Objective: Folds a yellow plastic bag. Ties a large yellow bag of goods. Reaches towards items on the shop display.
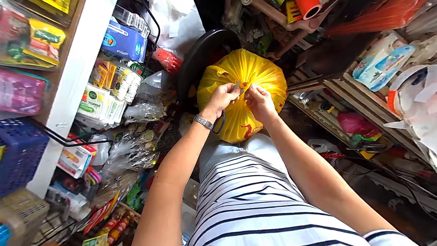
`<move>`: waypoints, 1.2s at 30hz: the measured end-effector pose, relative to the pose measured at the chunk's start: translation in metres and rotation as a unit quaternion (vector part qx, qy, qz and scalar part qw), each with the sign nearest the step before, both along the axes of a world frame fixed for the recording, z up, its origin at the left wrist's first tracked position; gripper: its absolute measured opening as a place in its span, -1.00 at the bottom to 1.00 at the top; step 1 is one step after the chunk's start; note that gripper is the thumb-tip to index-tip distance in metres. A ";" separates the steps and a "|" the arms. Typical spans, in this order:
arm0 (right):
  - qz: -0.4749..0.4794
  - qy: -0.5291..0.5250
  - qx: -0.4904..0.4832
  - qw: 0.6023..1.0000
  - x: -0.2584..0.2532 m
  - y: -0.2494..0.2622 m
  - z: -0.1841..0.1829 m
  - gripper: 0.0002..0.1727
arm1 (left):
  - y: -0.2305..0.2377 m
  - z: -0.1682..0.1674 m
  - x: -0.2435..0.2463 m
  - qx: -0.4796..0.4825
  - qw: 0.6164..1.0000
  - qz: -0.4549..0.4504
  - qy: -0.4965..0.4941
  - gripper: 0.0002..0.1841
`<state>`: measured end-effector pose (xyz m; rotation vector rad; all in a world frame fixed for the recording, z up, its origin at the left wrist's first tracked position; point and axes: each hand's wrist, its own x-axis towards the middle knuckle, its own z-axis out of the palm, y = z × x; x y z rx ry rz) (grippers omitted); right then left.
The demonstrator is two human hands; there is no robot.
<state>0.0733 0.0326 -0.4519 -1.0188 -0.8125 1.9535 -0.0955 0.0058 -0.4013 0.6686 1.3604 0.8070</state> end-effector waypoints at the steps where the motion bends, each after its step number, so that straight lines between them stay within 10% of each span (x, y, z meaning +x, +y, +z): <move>1: -0.004 0.004 -0.012 1.000 -0.001 0.001 0.002 -0.76 | 0.000 0.001 -0.001 -0.044 0.998 0.018 -0.046 -0.89; 6: 0.056 -0.066 0.109 0.990 -0.005 0.001 0.002 -0.71 | 0.000 0.001 -0.006 -0.099 0.990 0.070 -0.078 -0.87; 9: 0.075 -0.142 0.202 0.966 -0.003 0.006 0.003 -0.74 | -0.008 -0.001 0.003 0.033 0.989 0.023 0.139 -0.83; 12: 0.056 -0.173 0.242 0.953 -0.001 0.009 0.008 -0.83 | -0.011 0.009 0.013 0.143 0.907 -0.023 0.396 -0.80; 16: 0.071 -0.176 0.243 0.951 0.004 0.008 0.015 -0.80 | -0.016 0.010 0.022 0.170 0.866 -0.011 0.470 -0.83; 25: 0.006 -0.139 0.194 0.971 -0.001 0.003 0.013 -0.87 | -0.011 0.001 0.034 0.188 0.894 0.045 0.405 -0.87; 30: 0.070 -0.151 0.164 0.972 0.003 0.010 0.022 -0.75 | 0.001 0.002 0.003 0.064 0.986 -0.029 0.152 -0.85; 36: 0.000 -0.191 0.123 0.974 -0.008 0.022 0.029 -0.74 | -0.002 0.001 0.003 0.040 0.997 0.014 0.069 -0.87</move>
